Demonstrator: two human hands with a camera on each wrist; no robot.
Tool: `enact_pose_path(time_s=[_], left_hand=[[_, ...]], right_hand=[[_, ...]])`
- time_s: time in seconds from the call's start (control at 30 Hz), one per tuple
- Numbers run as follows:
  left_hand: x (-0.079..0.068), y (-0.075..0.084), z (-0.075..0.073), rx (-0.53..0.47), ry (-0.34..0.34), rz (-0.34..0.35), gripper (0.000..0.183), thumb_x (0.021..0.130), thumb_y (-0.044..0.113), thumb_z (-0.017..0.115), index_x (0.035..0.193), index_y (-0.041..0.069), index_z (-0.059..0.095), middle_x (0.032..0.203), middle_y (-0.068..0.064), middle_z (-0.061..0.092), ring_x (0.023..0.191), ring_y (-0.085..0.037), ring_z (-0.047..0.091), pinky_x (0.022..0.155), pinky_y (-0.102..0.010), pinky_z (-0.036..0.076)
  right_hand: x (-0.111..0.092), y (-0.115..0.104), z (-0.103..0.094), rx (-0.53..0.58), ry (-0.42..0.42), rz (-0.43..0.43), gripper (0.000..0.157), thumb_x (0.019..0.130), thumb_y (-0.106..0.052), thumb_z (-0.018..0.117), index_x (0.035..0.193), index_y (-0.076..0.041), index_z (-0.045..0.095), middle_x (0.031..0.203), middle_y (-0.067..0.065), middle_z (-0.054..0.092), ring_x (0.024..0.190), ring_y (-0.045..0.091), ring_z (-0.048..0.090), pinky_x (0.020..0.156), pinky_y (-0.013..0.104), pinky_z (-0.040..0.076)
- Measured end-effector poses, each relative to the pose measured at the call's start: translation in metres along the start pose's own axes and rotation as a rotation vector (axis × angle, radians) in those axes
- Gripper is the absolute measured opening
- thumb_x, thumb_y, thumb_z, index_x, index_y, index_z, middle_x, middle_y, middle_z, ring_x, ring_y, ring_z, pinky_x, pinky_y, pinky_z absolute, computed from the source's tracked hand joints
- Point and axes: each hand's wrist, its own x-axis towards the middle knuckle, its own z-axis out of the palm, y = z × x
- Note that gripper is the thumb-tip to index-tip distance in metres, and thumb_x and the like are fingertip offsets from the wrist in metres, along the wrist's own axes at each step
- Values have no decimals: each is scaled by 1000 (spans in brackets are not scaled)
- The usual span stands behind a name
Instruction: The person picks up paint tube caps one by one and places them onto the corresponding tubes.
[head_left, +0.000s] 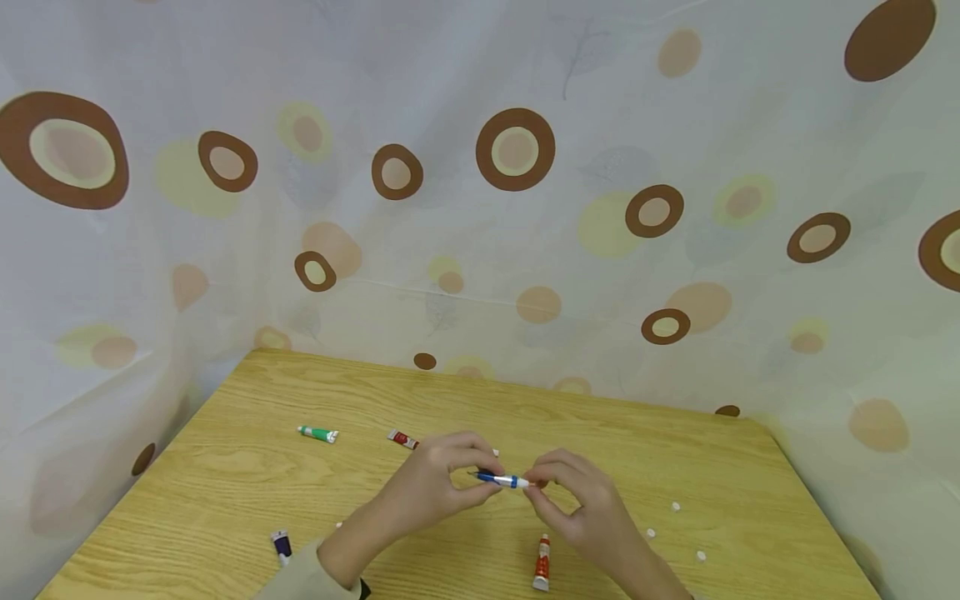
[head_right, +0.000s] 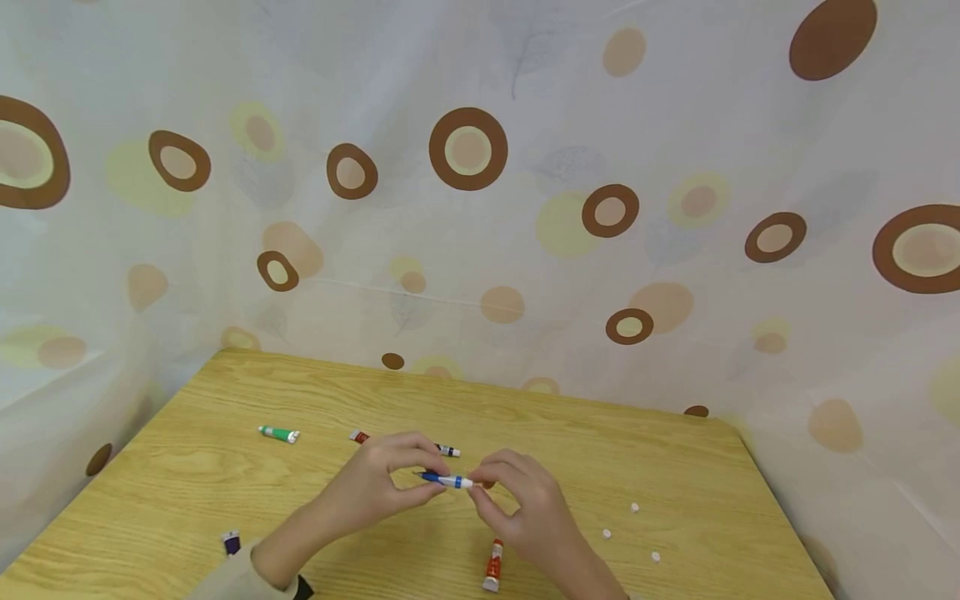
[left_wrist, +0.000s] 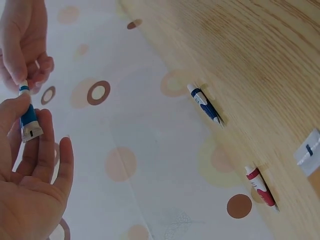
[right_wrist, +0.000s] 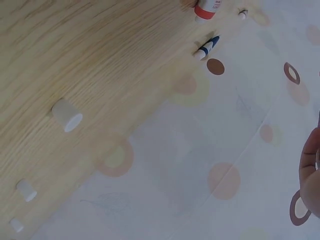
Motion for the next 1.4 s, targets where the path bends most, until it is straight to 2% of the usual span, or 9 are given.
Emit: enact_pose_path(time_s=[0.13, 0.37, 0.63, 0.9, 1.27, 1.4], left_hand=[[-1, 0, 0, 32, 1, 20, 14, 84, 7, 85, 96, 11, 79, 95, 1, 73, 82, -5, 65, 74, -13, 55], [-2, -1, -2, -11, -1, 9, 11, 87, 7, 82, 96, 11, 79, 95, 2, 73, 80, -3, 63, 71, -13, 55], [-2, -1, -2, -26, -22, 10, 11, 88, 6, 81, 97, 12, 79, 94, 1, 74, 79, -3, 64, 70, -17, 57], [-3, 2, -1, -51, -62, -16, 10, 88, 7, 80, 96, 13, 78, 95, 2, 74, 82, -2, 65, 75, -16, 57], [-3, 4, -2, -2, -85, -15, 11, 87, 8, 82, 95, 14, 77, 95, 3, 73, 84, -2, 64, 78, -18, 58], [-4, 3, -2, -11, -70, -16, 11, 87, 7, 82, 95, 13, 77, 96, 2, 74, 85, -3, 66, 78, -17, 58]], right_hand=[[0, -3, -1, -27, -18, 33, 23, 83, 2, 81, 99, -13, 74, 96, -3, 70, 83, 10, 64, 81, 16, 54], [-2, -4, -5, -65, -51, 63, 22, 91, -14, 79, 111, -13, 72, 100, -2, 71, 85, 9, 62, 82, 20, 52], [-1, -2, -1, -78, -11, -52, 17, 101, -27, 66, 105, -13, 74, 101, -1, 70, 83, 9, 62, 82, 15, 50], [-2, 0, 2, -61, 12, -87, 14, 101, -25, 67, 101, -13, 74, 99, 0, 70, 84, 10, 62, 83, 16, 51], [-5, -5, 0, -41, -44, 30, 6, 97, -21, 73, 100, -16, 74, 100, -4, 70, 85, 10, 63, 84, 15, 51], [-5, -6, -3, -51, -60, 47, 18, 93, -18, 78, 110, -16, 73, 103, -3, 70, 86, 9, 62, 83, 18, 51]])
